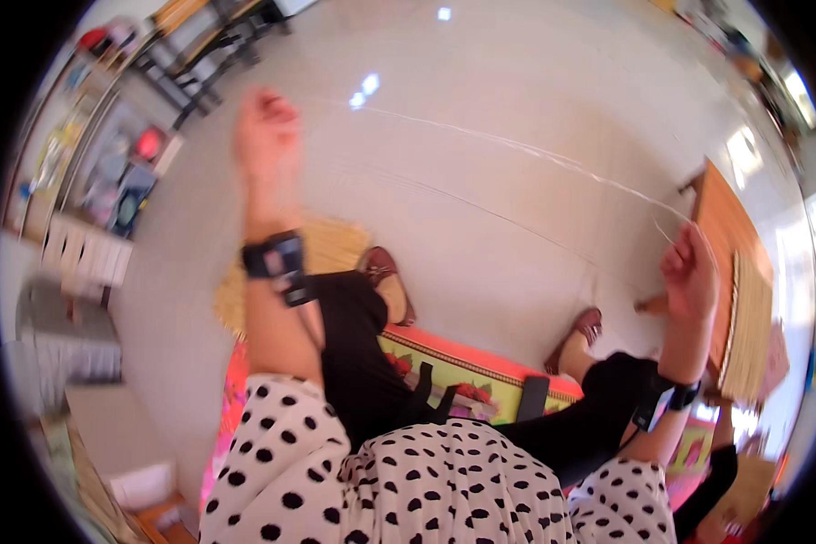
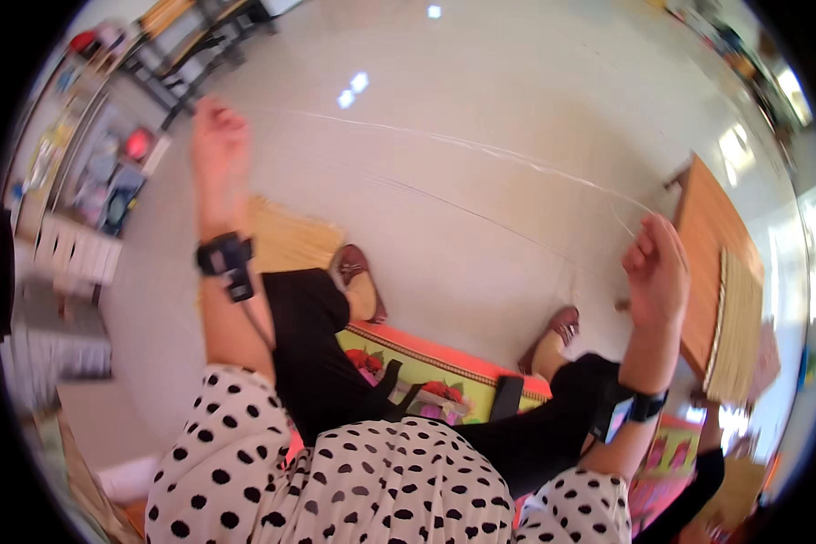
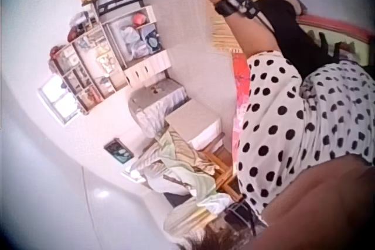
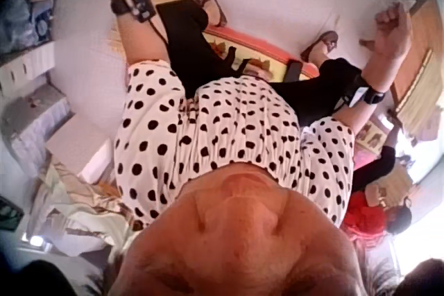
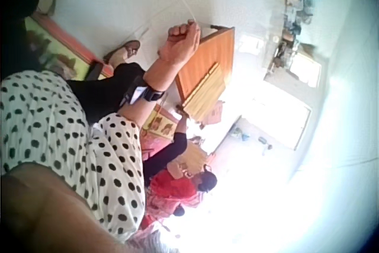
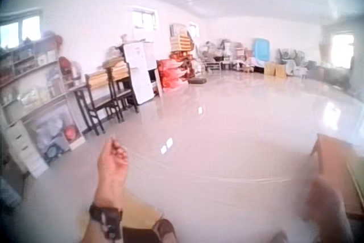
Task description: The person threads a needle with white string and then weaves the string through the slats of a bamboo mat to secure them. They pull the string tight and use scissors to cut the excess string.
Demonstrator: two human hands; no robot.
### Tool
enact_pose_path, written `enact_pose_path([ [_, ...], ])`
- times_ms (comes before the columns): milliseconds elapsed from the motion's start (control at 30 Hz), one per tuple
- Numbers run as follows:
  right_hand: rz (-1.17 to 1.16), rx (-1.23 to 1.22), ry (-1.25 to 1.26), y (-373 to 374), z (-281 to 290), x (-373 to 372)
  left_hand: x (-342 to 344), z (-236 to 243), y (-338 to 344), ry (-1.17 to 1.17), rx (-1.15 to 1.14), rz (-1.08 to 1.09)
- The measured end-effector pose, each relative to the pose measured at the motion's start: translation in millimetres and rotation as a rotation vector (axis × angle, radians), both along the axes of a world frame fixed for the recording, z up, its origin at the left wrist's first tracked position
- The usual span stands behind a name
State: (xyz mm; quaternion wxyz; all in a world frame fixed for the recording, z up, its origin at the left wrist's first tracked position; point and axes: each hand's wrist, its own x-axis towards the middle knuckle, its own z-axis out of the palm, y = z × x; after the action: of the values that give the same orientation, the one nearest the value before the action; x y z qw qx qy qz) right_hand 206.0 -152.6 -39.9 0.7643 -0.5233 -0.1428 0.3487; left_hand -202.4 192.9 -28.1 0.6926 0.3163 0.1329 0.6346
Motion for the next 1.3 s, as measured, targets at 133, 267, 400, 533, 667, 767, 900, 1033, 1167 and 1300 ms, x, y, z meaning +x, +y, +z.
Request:
enact_pose_path([
  [133, 0.261, 0.234, 0.038, -3.3, -17.3, 24.6, 52.3, 20.5, -24.4, -0.026, 0.072, 0.033],
  [267, 0.267, 0.126, -0.176, 14.6, -6.8, -12.2, 4.7, 62.2, -55.8, 0.093, 0.224, 0.026],
  [400, 0.449, 0.015, -0.368, 43.0, -16.7, -34.9, -108.0, 71.0, -101.9, 0.491, 0.318, 0.076],
  [533, 0.607, -0.108, -0.703, 34.8, -0.5, -87.9, -179.9, 9.2, -159.4, 0.862, -0.017, 0.059],
  [667, 0.798, -0.116, -1.087, 16.2, 16.1, -189.9, -232.4, -87.0, -220.4, 1.133, -0.345, -0.099],
  [767, 0.972, 0.101, -1.605, 12.9, 22.6, -236.5, -253.3, -165.0, -263.2, 1.199, -0.547, -0.208],
  [900, 1.171, 0.208, -1.637, 16.8, 12.4, -270.7, -268.2, -265.0, -308.6, 1.348, -0.669, -0.48],
  [1033, 1.207, 0.196, -1.639, 12.2, 1.5, -282.6, -264.2, -330.4, -326.9, 1.441, -0.489, -0.654],
  [1167, 1.231, 0.157, -1.679, 15.1, 0.9, -288.3, -267.1, -384.0, -340.4, 1.761, -0.351, -0.73],
  [1300, 1.177, 0.051, -1.705, 7.9, 3.4, -283.0, -264.1, -363.8, -306.9, 1.99, -0.175, -0.415],
])
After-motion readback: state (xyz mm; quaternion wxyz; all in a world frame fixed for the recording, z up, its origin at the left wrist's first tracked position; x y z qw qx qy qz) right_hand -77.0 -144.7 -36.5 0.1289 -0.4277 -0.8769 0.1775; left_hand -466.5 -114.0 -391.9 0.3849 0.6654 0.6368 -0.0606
